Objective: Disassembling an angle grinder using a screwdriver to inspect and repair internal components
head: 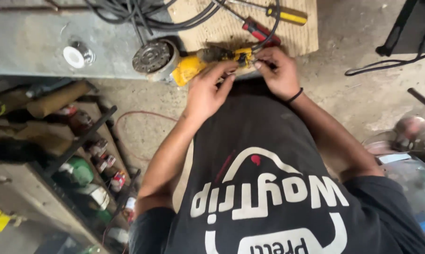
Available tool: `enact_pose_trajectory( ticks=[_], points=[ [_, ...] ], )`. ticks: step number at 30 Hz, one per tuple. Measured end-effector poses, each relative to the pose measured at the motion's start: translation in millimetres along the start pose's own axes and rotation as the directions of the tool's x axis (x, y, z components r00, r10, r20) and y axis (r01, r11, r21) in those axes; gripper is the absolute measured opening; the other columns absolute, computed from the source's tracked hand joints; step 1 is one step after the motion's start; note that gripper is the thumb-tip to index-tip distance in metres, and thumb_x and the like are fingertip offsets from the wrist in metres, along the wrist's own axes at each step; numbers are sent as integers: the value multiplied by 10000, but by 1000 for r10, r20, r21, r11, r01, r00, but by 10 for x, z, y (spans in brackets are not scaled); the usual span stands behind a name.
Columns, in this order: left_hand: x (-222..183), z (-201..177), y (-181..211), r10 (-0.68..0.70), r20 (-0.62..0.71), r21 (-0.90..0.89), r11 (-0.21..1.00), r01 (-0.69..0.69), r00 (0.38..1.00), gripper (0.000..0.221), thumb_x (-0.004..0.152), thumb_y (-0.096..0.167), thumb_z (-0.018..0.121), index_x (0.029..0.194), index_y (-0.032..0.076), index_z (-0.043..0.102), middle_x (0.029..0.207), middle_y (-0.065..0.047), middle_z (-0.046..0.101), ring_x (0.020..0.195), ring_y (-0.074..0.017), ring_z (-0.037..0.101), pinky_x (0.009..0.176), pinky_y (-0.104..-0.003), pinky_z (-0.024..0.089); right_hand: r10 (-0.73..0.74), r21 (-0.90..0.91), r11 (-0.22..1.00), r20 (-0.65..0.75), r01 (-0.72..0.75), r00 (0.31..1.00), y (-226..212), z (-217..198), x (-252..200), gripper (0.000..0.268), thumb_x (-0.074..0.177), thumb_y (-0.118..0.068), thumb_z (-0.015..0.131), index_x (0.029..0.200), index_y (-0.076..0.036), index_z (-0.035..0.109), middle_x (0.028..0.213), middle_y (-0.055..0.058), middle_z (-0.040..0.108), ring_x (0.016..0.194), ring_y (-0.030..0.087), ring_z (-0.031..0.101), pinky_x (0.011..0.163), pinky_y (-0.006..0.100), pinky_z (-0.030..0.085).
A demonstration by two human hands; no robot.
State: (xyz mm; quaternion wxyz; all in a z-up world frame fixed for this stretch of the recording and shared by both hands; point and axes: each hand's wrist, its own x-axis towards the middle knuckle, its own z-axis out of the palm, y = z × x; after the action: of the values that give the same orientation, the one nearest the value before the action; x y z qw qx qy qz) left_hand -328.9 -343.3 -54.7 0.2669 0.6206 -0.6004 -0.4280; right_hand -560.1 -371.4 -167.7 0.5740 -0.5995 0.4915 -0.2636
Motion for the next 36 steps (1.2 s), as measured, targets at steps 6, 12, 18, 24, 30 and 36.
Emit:
enact_pose_trajectory(
  ticks=[6, 12, 18, 24, 30, 36],
  points=[
    [209, -78, -258, 179, -2, 179, 968, -176, 984, 203, 1006, 133, 647, 1208, 117, 662, 1163, -58, 737, 1070, -293, 688, 938, -393, 521, -134, -128, 983, -34, 129, 990, -47, 140, 4, 136, 1014, -29, 726, 1139, -26, 672, 1089, 104, 733, 966, 203, 712, 872, 311, 555],
    [285, -86, -511, 238, 55, 233, 941, -244, 970, 265, 968, 121, 642, 1233, 120, 652, 1206, -69, 698, 1120, -306, 619, 1018, -405, 463, -170, -253, 957, -81, 145, 982, -178, 202, 20, 111, 1027, -16, 691, 1132, -14, 653, 1027, 132, 729, 926, 254, 736, 822, 341, 572],
    [258, -83, -730, 246, 29, 201, 948, -247, 969, 251, 1010, 211, 640, 1243, 121, 659, 1211, -77, 687, 1126, -293, 622, 981, -388, 492, -231, -412, 893, -78, 180, 970, -215, 215, 0, 101, 1052, -52, 681, 1148, -29, 657, 1032, 111, 727, 922, 275, 710, 816, 369, 549],
    [231, -61, -736, 265, 8, 249, 933, -259, 964, 216, 999, 207, 632, 1202, 139, 664, 1169, -26, 695, 1095, -257, 624, 936, -361, 493, -353, -558, 782, -31, 277, 935, -233, 234, -10, 63, 1081, -64, 650, 1124, -21, 670, 1014, 136, 709, 891, 330, 690, 779, 408, 535],
    [245, -39, -755, 282, 25, 296, 915, -276, 959, 220, 1000, 240, 612, 1191, 141, 657, 1175, -31, 697, 1062, -273, 633, 908, -384, 496, -372, -564, 779, -63, 274, 926, -325, 311, -22, 55, 1081, -61, 623, 1054, -16, 637, 945, 122, 684, 835, 311, 675, 727, 399, 519],
    [261, -33, -725, 247, 58, 303, 919, -253, 967, 238, 973, 220, 617, 1201, 161, 657, 1186, -29, 699, 1077, -282, 627, 899, -411, 499, -351, -513, 823, -120, 245, 929, -400, 319, -15, 46, 1062, -54, 656, 1047, -19, 682, 957, 118, 713, 848, 292, 689, 741, 389, 534]
  ],
)
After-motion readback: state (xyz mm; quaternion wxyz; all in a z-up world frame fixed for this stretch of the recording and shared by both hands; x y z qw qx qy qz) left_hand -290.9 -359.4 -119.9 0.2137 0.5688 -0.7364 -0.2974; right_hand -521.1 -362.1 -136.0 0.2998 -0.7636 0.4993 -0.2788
